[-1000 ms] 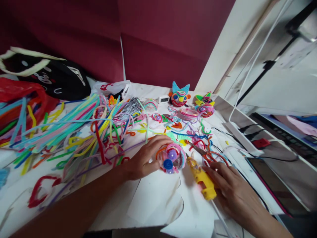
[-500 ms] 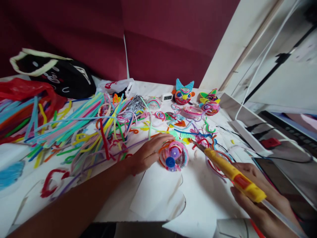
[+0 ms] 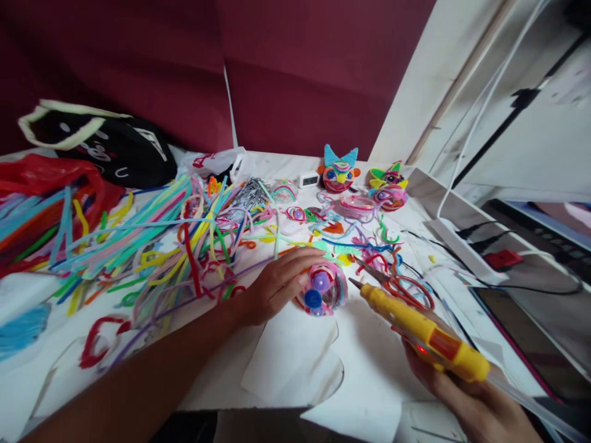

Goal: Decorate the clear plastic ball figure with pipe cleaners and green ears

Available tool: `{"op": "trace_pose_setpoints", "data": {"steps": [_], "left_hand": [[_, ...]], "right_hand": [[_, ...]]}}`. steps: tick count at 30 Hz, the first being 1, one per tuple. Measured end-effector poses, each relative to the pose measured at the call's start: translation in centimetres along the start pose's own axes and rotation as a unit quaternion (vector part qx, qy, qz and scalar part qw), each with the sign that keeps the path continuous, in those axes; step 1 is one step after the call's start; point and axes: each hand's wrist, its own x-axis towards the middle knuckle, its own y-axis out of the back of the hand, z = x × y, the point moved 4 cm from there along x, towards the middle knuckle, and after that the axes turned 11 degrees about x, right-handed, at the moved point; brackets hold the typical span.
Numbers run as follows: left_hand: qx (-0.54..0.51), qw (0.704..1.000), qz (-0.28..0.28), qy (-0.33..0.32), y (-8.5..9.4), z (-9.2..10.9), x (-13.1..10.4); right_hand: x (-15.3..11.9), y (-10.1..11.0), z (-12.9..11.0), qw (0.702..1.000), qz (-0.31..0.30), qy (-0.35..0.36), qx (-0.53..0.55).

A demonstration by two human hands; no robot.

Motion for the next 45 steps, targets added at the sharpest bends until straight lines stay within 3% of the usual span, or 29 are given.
{"op": "trace_pose_setpoints", "data": {"steps": [5,13,19,30,45], "left_hand": [[0.036,0.999,0.015,-0.009,0.5,-0.6,1.4],[0.062,0.996,-0.029,-0.057,1.0,-0.9,2.7],[0.027,0.997,-0.068,-0.038,0.9,-0.7,2.8],[0.032,0.995,-0.086,-0.048,0.6,-1.1,2.4],[0.025,0.995,-0.072,-0.060,0.4,-1.3,2.3]], "right_hand": [[-0.1,-0.5,1.0,0.999,0.005,-0.025,0.033],[2.1,-1.1,-1.2,0.989,0.007,-0.033,0.142],[2.6,-1.5,-1.4,0.992,-0.017,0.004,0.122],[1.9,-1.5,-0.8,0.999,-0.020,0.025,-0.013],[2.4,-1.2,-0.9,0.993,-0.008,-0.014,0.121]]}}
